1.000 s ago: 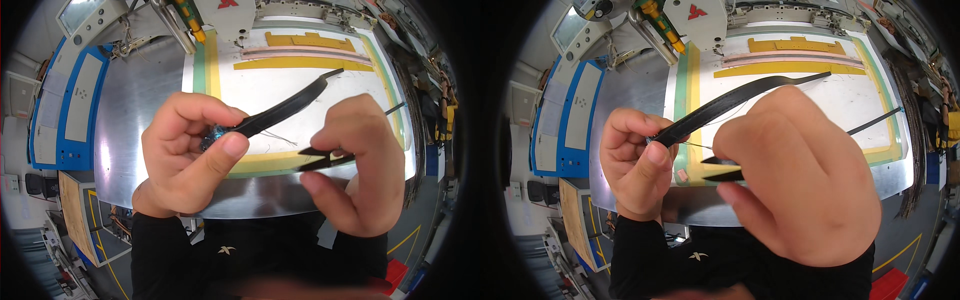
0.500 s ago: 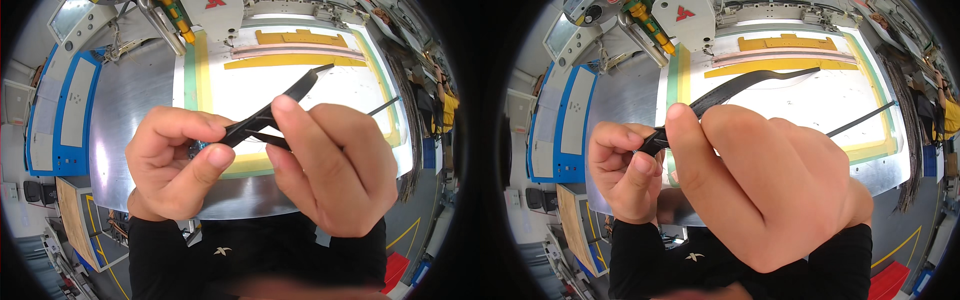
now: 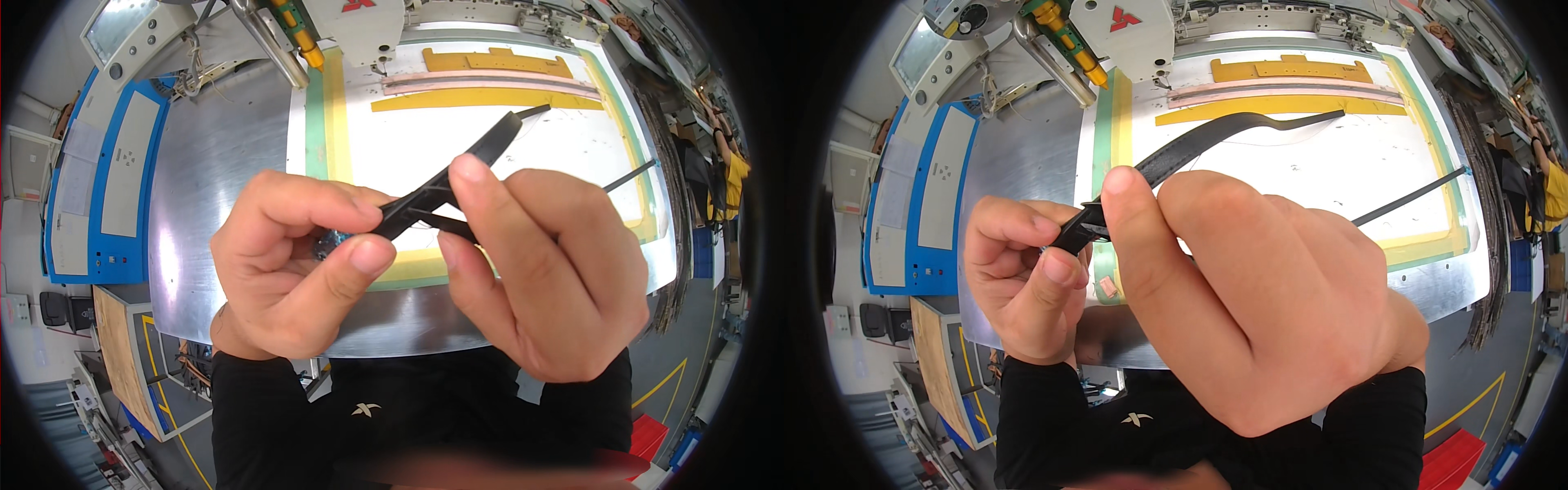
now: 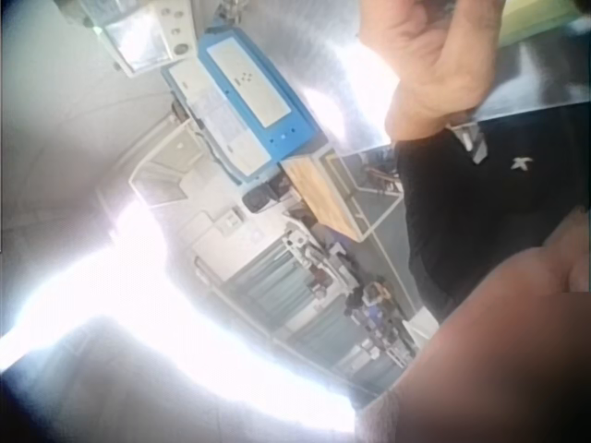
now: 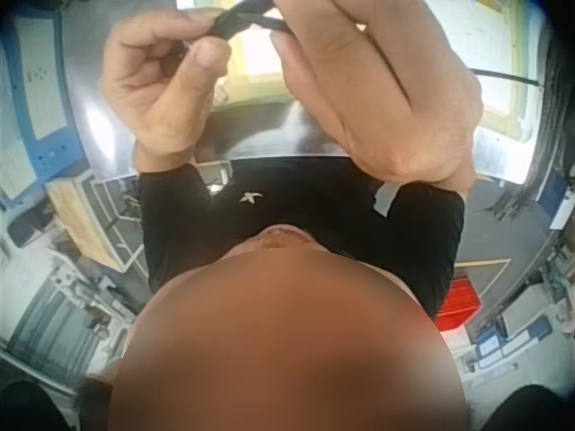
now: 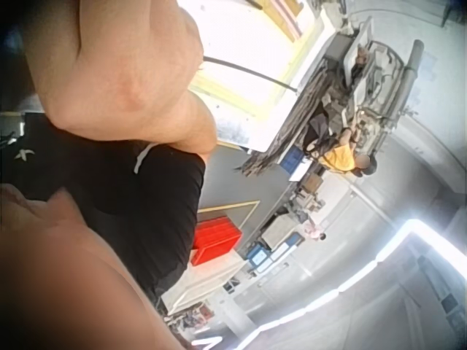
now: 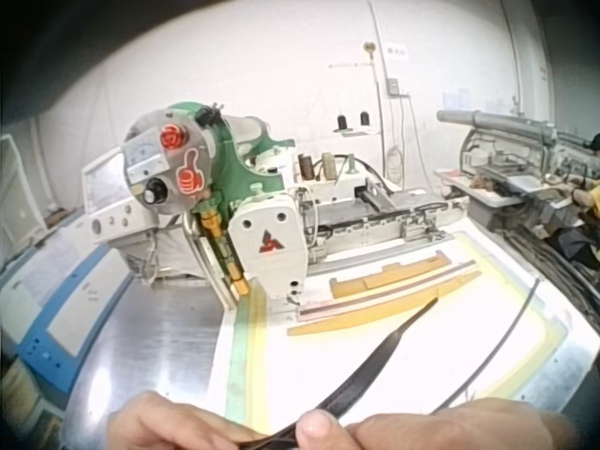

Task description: Operating a programmable sewing machine to attach clips and finish leather straps.

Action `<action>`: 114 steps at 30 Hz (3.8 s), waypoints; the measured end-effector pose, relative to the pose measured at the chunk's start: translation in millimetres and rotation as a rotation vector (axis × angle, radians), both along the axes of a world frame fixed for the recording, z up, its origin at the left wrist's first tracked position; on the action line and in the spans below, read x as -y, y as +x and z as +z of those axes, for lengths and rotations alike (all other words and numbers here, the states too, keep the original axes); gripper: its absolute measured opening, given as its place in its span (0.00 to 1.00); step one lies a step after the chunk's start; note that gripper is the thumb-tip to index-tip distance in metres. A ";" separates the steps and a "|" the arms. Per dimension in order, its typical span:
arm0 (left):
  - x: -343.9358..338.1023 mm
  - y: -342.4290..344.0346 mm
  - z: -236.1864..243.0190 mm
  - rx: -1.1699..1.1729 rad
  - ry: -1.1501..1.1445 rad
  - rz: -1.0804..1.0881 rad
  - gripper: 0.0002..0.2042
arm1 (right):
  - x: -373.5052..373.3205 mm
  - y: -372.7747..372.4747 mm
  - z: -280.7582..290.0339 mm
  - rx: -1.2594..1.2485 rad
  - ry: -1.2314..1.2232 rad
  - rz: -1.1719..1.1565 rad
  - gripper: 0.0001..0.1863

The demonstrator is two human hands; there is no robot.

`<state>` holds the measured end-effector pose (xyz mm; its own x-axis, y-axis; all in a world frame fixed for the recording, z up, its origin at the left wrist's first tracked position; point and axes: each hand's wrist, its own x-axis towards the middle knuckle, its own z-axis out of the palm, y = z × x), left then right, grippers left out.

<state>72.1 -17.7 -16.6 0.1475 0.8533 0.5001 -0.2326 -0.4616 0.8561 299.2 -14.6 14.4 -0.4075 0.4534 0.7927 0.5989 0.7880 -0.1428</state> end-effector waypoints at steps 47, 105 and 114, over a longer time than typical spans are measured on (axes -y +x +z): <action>-2.7 -5.1 -2.3 0.066 -0.021 -0.088 0.11 | -8.3 0.2 4.2 -0.035 -0.137 0.440 0.22; -2.2 -5.3 -2.4 0.141 0.005 -0.095 0.10 | -14.0 6.0 3.5 -0.090 -0.112 0.114 0.24; -0.6 -4.2 -1.4 0.164 -0.076 -0.109 0.10 | -0.4 -5.9 1.9 -0.146 -0.164 0.061 0.20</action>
<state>67.9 -17.1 -18.0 0.1631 0.8727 0.4602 -0.4170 -0.3617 0.8338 293.3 -14.1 16.3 -0.3245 0.5589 0.7631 0.5142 0.7814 -0.3536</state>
